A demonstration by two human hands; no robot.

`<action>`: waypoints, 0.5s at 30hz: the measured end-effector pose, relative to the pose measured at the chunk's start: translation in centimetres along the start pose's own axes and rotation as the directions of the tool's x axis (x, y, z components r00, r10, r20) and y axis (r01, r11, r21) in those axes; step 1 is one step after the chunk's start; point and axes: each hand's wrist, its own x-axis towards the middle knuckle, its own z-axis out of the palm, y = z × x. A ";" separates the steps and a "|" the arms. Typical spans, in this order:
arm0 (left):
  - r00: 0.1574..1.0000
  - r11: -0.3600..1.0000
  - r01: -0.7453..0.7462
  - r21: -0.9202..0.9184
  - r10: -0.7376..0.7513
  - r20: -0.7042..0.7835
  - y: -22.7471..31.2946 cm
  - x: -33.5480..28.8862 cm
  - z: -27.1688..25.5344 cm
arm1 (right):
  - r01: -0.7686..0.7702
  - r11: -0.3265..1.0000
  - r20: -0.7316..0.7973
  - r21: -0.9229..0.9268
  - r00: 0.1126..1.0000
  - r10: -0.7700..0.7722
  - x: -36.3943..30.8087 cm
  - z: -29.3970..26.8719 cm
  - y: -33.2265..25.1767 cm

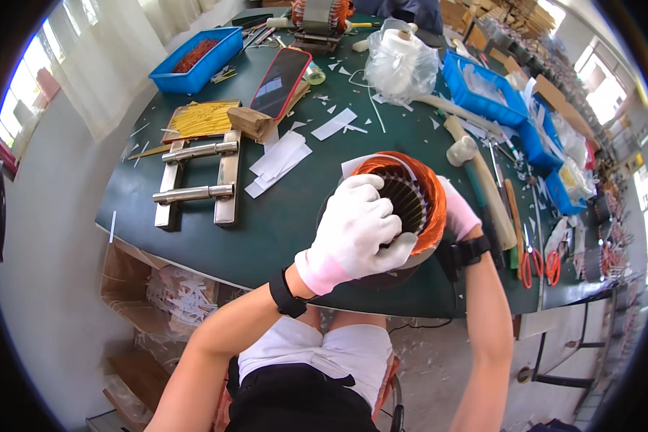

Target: The person is assembling and shaping components of electric motor stators on a workbench.

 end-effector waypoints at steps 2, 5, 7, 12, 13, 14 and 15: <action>1.000 1.000 -0.010 0.012 0.011 -0.020 0.3 -0.3 0.3 | 0.003 0.989 -0.045 0.149 0.999 0.004 0.2 -0.4 1.3; 1.000 1.000 0.024 0.009 -0.024 -0.002 1.7 -0.9 0.0 | 0.085 0.996 0.115 -0.025 0.990 -0.082 0.5 -1.9 2.5; 0.997 0.999 0.019 -0.033 -0.016 0.077 2.4 -1.0 -0.8 | 0.378 0.583 0.198 -0.719 0.916 -0.349 -0.4 -3.7 3.9; 0.809 0.682 0.574 -0.454 -0.557 0.186 -1.5 1.0 -3.6 | 0.191 0.616 0.098 -0.764 0.978 -0.182 -4.7 -0.6 0.5; 0.770 0.706 0.636 -0.313 -0.610 0.188 -4.4 2.3 -3.8 | 0.183 0.734 0.045 -0.654 0.978 -0.203 -5.3 -0.6 -0.1; 0.850 0.874 0.485 0.014 -0.476 0.225 -7.7 2.8 -3.6 | 0.078 0.803 -0.055 -0.591 0.989 -0.136 -5.5 -1.0 -0.5; 0.879 0.872 0.331 0.361 -0.424 0.218 -10.5 2.0 -3.1 | -0.014 0.859 -0.131 -0.512 0.989 -0.062 -5.2 -0.9 -1.0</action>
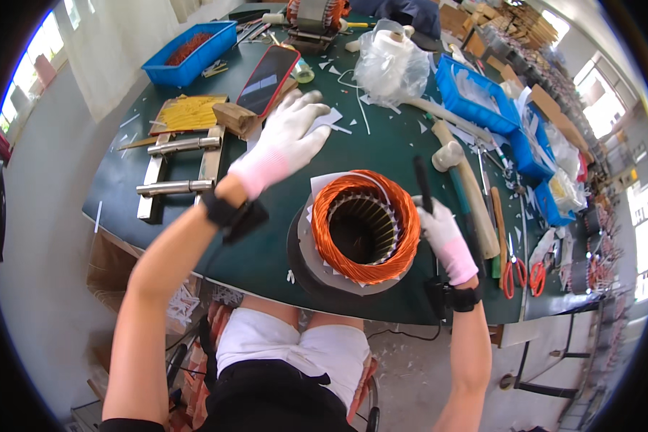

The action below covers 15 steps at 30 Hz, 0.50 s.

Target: The person is assembling and shaping components of electric motor stators on a workbench.

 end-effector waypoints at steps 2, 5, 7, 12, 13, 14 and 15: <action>0.992 0.925 -0.021 0.380 -0.027 0.121 -4.4 -0.4 2.2 | 0.174 0.976 -0.024 -0.133 0.984 -0.178 -0.9 0.3 -4.1; 0.908 0.868 -0.134 0.479 -0.087 0.411 -4.9 -2.9 3.1 | 0.245 0.969 -0.065 -0.042 0.967 -0.247 -2.0 -0.3 -6.8; 0.924 0.919 -0.147 0.367 -0.006 0.383 -3.8 -5.8 2.5 | 0.241 0.962 -0.085 -0.129 0.964 -0.253 -3.1 -0.2 -9.2; 0.952 0.979 -0.067 0.191 0.005 0.305 1.5 -14.7 -3.1 | 0.305 0.901 -0.097 -0.308 0.932 -0.348 -4.0 4.6 -11.7; 0.943 0.993 -0.043 0.113 0.003 0.333 2.4 -16.1 -3.9 | 0.314 0.839 -0.090 -0.444 0.916 -0.390 -3.4 5.1 -11.1; 0.932 0.999 -0.014 0.036 0.000 0.363 3.0 -17.6 -4.4 | 0.306 0.803 -0.110 -0.512 0.904 -0.414 -3.3 5.6 -11.1; 0.920 0.999 -0.036 0.022 0.025 0.390 3.4 -19.0 -4.7 | 0.299 0.857 -0.119 -0.420 0.918 -0.379 -3.1 5.8 -11.0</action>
